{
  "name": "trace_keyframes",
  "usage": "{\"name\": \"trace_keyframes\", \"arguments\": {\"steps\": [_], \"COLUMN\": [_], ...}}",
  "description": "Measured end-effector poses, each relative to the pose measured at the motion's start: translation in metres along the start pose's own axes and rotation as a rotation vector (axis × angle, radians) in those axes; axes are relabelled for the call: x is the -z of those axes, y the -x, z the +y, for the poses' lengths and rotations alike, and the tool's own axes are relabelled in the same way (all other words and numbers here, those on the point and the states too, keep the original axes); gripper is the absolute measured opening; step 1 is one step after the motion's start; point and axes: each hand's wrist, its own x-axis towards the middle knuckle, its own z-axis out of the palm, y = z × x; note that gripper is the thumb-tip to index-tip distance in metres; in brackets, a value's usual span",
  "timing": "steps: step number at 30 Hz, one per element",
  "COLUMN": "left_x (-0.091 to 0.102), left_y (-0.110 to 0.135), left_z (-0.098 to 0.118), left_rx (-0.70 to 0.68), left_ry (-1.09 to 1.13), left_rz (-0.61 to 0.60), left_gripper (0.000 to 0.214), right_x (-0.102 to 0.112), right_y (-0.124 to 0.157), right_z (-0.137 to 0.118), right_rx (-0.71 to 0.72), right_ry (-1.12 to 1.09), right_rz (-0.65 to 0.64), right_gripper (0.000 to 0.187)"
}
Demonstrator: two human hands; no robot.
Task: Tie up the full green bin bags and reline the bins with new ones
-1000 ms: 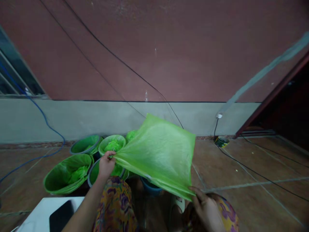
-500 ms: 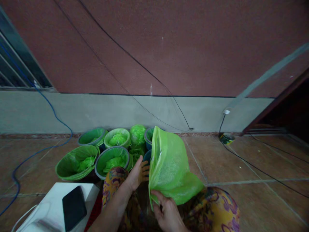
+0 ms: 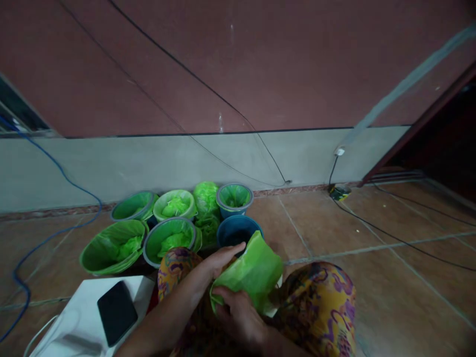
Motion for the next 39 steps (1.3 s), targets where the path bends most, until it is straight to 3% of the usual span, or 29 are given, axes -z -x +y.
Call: {"name": "trace_keyframes", "arguments": {"steps": [5, 8, 11, 14, 16, 18, 21, 24, 28, 33, 37, 39], "left_x": [-0.006, 0.001, 0.028, 0.064, 0.086, 0.102, 0.117, 0.125, 0.143, 0.176, 0.193, 0.195], "left_y": [-0.006, 0.004, 0.032, 0.071, 0.096, 0.117, 0.141, 0.160, 0.188, 0.221, 0.231, 0.231], "left_z": [-0.002, 0.013, 0.034, 0.042, 0.037, 0.023, -0.003, -0.026, -0.054, -0.091, -0.117, -0.123], "left_rx": [0.019, -0.066, -0.165, -0.246, -0.241, -0.244, -0.250, -0.271, -0.271, -0.184, -0.141, -0.128], "left_ry": [-0.179, -0.130, 0.043, 0.177, 0.240, 0.304, 0.351, 0.362, 0.371, 0.318, 0.248, 0.153], "left_rz": [-0.013, -0.040, 0.003, 0.150, 0.214, 0.304, 0.425, 0.515, 0.656, 0.774, 0.736, 0.821], "left_gripper": [0.037, 0.046, 0.055, 0.064, 0.069, 0.070, 0.071, 0.069, 0.073, 0.065, 0.046, 0.036], "right_x": [0.005, 0.009, 0.016, 0.032, 0.047, 0.062, 0.073, 0.057, 0.012, -0.025, -0.039, -0.045], "right_y": [-0.001, 0.005, 0.010, 0.002, -0.014, -0.039, -0.079, -0.106, -0.103, -0.092, -0.112, -0.124], "right_z": [-0.009, -0.002, 0.023, 0.060, 0.081, 0.093, 0.092, 0.080, 0.079, 0.094, 0.102, 0.104], "right_rx": [0.089, 0.080, 0.011, -0.118, -0.151, -0.110, 0.011, 0.069, 0.029, -0.043, -0.214, -0.266], "right_ry": [-0.007, -0.055, -0.159, -0.203, -0.153, -0.027, 0.124, 0.171, 0.163, 0.104, -0.042, -0.173], "right_rz": [-0.022, -0.059, 0.043, 0.313, 0.458, 0.444, 0.269, -0.003, -0.235, -0.264, -0.197, -0.150], "right_gripper": [0.029, 0.039, 0.044, 0.042, 0.041, 0.037, 0.033, 0.036, 0.040, 0.037, 0.036, 0.038]}}
